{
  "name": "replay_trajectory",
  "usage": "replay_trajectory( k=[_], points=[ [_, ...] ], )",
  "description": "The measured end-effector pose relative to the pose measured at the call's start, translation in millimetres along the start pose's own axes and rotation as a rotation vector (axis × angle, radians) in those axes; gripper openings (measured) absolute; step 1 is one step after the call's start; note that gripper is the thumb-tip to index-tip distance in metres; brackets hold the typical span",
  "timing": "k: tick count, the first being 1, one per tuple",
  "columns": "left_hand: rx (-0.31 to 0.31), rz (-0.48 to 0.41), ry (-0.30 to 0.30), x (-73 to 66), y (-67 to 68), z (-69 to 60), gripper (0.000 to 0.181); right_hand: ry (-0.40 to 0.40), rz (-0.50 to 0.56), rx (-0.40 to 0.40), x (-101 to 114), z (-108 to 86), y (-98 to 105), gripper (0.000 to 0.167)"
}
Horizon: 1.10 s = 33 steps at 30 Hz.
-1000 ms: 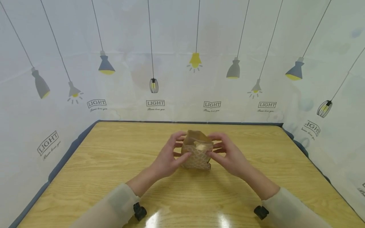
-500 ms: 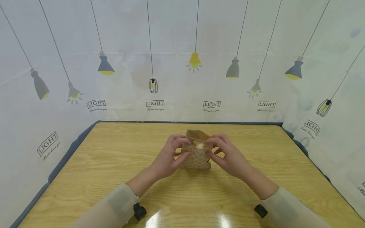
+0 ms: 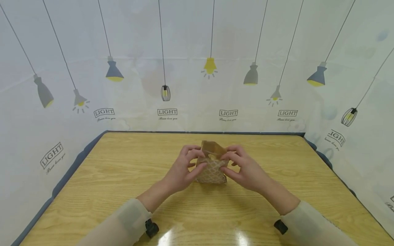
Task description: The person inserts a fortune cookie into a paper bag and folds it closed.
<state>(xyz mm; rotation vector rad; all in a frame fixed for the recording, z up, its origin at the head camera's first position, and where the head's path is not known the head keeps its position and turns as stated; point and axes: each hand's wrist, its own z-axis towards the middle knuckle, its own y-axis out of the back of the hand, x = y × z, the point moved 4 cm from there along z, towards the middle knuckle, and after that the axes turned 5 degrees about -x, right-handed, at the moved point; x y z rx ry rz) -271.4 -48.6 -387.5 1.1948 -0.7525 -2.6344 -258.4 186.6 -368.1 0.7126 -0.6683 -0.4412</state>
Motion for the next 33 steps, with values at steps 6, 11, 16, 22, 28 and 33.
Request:
replay_trajectory(
  k=[6, 11, 16, 22, 28, 33],
  points=[
    [-0.037, -0.055, 0.025, 1.6, 0.0, -0.1, 0.022, -0.130, 0.197, -0.022, -4.0, -2.4, -1.8, 0.058],
    [-0.057, -0.209, 0.136, 7.3, 0.1, 0.9, 0.074, -0.321, 0.387, 0.020, -13.0, -2.5, -7.1, 0.072],
    [-0.039, -0.315, 0.289, 15.1, 0.1, 3.4, 0.068, -0.378, 0.450, 0.072, -15.4, -1.2, -10.0, 0.044],
    [-0.048, -0.349, 0.322, 17.2, 1.1, 5.6, 0.036, -0.389, 0.456, 0.068, -14.8, 0.3, -11.7, 0.032],
    [-0.059, -0.399, 0.344, 16.8, -0.1, 4.9, 0.035, -0.434, 0.466, 0.033, -15.9, -1.5, -14.3, 0.025],
    [-0.038, -0.429, 0.371, 16.1, -3.1, 4.0, 0.042, -0.462, 0.489, 0.009, -16.1, -2.4, -16.2, 0.024]
  ],
)
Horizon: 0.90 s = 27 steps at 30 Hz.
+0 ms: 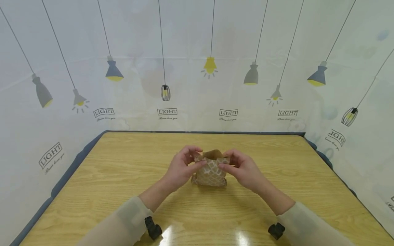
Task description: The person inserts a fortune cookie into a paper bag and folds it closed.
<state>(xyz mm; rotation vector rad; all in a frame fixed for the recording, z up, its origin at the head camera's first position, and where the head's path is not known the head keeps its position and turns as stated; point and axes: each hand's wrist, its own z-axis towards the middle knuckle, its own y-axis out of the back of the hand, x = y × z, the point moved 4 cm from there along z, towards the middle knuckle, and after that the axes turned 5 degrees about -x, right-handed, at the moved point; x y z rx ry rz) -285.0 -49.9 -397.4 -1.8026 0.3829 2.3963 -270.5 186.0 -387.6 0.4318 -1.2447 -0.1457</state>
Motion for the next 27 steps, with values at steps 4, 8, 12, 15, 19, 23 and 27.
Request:
replay_trajectory(
  k=[4, 8, 12, 15, 19, 23, 27],
  points=[
    [0.032, -0.007, 0.051, 3.2, -4.6, 0.2, 0.049, -0.002, 0.002, 0.011, 2.2, 0.4, -1.0, 0.035],
    [0.037, -0.050, 0.080, 6.0, -8.7, 0.2, 0.040, -0.024, -0.016, 0.037, 3.3, 2.5, -2.9, 0.038],
    [0.020, -0.102, 0.096, 6.8, -11.4, -0.8, 0.033, -0.054, -0.034, 0.030, 1.2, 3.6, -5.6, 0.027],
    [0.003, -0.131, 0.106, 6.3, -12.5, -1.3, 0.030, -0.064, -0.021, 0.014, 0.4, 3.8, -8.0, 0.020],
    [-0.020, -0.154, 0.106, 5.7, -13.0, -1.5, 0.026, -0.043, -0.012, 0.002, 1.4, 4.1, -9.2, 0.017],
    [-0.030, -0.172, 0.111, 6.9, -12.7, -1.4, 0.025, -0.011, -0.040, -0.007, 1.6, 4.3, -8.6, 0.019],
    [-0.023, -0.174, 0.131, 6.9, -14.3, -2.7, 0.032, -0.023, -0.060, -0.002, -0.1, 3.6, -8.6, 0.027]
  ],
)
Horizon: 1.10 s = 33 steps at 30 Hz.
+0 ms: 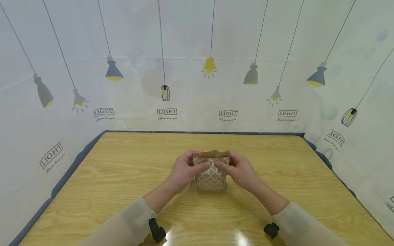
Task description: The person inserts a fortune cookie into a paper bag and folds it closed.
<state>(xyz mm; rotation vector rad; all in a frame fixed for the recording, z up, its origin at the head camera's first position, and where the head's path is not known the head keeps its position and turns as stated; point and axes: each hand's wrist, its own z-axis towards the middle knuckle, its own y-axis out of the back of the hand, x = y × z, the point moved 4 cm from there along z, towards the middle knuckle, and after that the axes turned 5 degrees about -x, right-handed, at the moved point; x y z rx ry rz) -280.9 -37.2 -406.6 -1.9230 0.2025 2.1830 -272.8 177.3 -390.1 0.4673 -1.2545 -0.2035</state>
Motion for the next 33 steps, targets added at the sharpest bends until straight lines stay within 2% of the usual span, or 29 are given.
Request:
replay_trajectory(
  k=[6, 13, 16, 19, 24, 29, 33],
  points=[
    [-0.019, 0.022, 0.048, 2.3, -4.0, -0.2, 0.031, -0.035, 0.017, 0.021, -1.3, -1.3, -1.8, 0.031],
    [-0.024, 0.030, 0.033, 0.9, -4.7, 2.4, 0.031, -0.013, 0.023, 0.014, 2.5, -1.5, -0.9, 0.030],
    [-0.021, 0.028, 0.024, 0.4, -2.6, 0.8, 0.037, -0.034, 0.022, -0.011, 0.6, -2.5, 1.7, 0.027],
    [-0.047, 0.029, 0.017, 1.0, 1.4, 0.0, 0.038, -0.047, 0.037, -0.039, -0.8, -3.2, 5.3, 0.023],
    [-0.080, -0.004, 0.028, 1.3, 5.3, 1.0, 0.023, -0.035, 0.083, -0.058, 1.1, -2.3, 9.3, 0.020],
    [-0.061, -0.051, 0.028, -0.4, 8.0, 1.0, 0.009, -0.035, 0.128, -0.048, 2.7, -1.1, 12.3, 0.019],
    [-0.026, -0.045, 0.007, -0.6, 11.5, 0.4, 0.008, -0.029, 0.110, -0.035, 2.4, -0.7, 13.4, 0.015]
  ],
)
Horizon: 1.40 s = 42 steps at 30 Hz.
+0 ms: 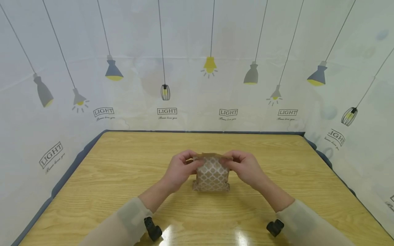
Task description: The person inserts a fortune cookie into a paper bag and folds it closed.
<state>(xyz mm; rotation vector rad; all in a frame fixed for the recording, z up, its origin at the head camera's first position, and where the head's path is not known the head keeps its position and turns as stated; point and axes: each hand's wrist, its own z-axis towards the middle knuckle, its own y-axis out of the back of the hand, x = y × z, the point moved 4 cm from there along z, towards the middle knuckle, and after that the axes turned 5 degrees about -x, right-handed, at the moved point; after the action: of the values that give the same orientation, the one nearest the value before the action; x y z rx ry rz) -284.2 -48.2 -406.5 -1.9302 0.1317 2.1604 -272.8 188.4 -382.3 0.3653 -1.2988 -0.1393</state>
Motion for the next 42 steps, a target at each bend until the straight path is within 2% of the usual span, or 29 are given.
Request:
replay_trajectory(
  k=[6, 13, 18, 24, 31, 36, 42],
  points=[
    [0.016, 0.017, -0.022, -0.9, 3.3, -0.4, 0.016, 0.003, -0.019, -0.018, -1.6, -0.8, 1.4, 0.019],
    [0.025, 0.027, -0.052, -4.2, 5.6, 1.9, 0.011, 0.039, 0.035, -0.072, 1.2, 0.8, 8.1, 0.022],
    [0.084, 0.095, -0.085, -7.1, 8.4, 3.0, 0.013, 0.064, 0.043, -0.040, -0.8, 2.3, 9.8, 0.022],
    [0.122, 0.185, -0.137, -10.6, 9.5, 1.9, 0.020, 0.120, 0.031, -0.024, -4.5, 1.7, 9.5, 0.020],
    [0.149, 0.150, -0.159, -9.3, 11.8, 2.7, 0.028, 0.171, 0.025, -0.007, -5.7, 1.7, 9.6, 0.024],
    [0.159, 0.174, -0.165, -9.3, 13.4, 5.0, 0.028, 0.176, 0.031, 0.009, -4.8, 2.6, 9.4, 0.029],
    [0.206, 0.216, -0.196, -7.7, 13.4, 4.9, 0.033, 0.219, 0.011, 0.046, -6.2, 0.6, 8.7, 0.029]
  ],
)
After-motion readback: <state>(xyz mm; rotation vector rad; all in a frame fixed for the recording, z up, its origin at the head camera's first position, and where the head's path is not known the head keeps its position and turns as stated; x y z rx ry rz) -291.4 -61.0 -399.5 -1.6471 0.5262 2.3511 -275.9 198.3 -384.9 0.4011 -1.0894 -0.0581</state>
